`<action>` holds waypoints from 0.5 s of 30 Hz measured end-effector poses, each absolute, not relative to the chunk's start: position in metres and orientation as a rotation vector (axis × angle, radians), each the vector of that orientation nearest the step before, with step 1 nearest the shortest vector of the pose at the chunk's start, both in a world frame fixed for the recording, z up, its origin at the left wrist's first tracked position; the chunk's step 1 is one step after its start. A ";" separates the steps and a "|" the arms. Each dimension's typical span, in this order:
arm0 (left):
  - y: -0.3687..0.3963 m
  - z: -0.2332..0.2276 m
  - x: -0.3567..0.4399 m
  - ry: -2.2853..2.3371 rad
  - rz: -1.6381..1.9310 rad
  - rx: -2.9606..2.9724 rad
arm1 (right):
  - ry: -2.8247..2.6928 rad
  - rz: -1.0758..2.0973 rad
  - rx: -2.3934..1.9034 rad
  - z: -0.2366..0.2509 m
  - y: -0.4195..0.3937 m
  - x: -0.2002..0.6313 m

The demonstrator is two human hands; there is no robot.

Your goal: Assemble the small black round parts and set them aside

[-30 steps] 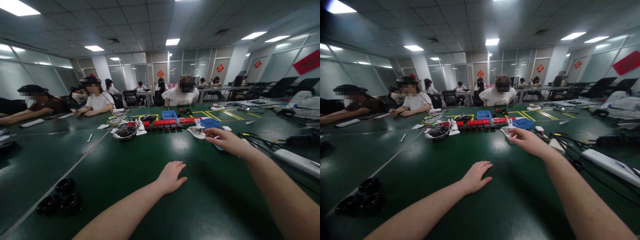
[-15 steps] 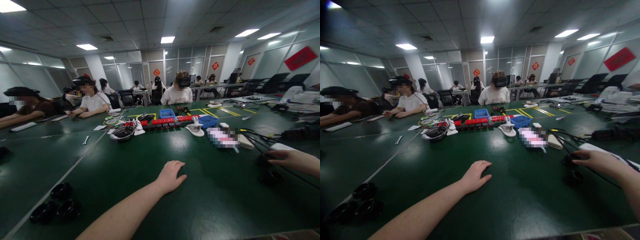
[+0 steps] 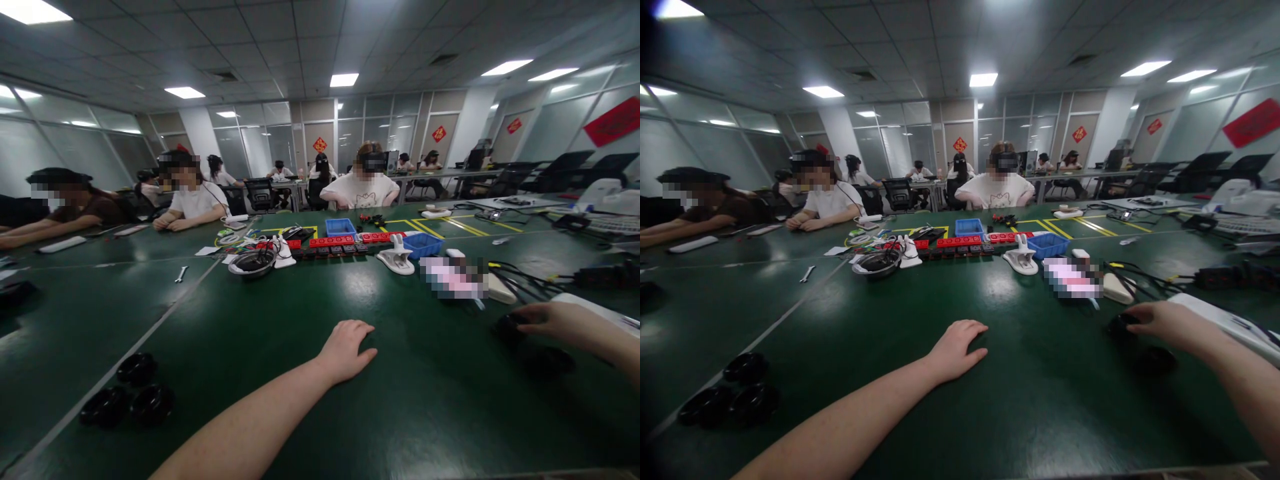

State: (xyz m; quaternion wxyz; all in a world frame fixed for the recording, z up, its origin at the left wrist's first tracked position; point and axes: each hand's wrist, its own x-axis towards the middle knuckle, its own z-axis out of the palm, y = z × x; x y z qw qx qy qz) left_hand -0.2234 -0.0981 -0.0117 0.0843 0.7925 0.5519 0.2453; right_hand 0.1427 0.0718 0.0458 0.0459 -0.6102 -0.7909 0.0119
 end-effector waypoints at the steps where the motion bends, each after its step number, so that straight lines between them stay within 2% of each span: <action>1: -0.098 -0.012 -0.223 1.647 0.728 2.365 | -2.489 0.240 -1.832 0.045 0.064 0.134; 10: -0.101 -0.001 -0.229 1.635 0.847 2.296 | -2.682 0.420 -1.346 0.044 0.006 0.012; 15: -0.094 0.014 -0.253 1.814 1.056 2.121 | -2.729 0.340 -1.146 0.040 0.008 -0.071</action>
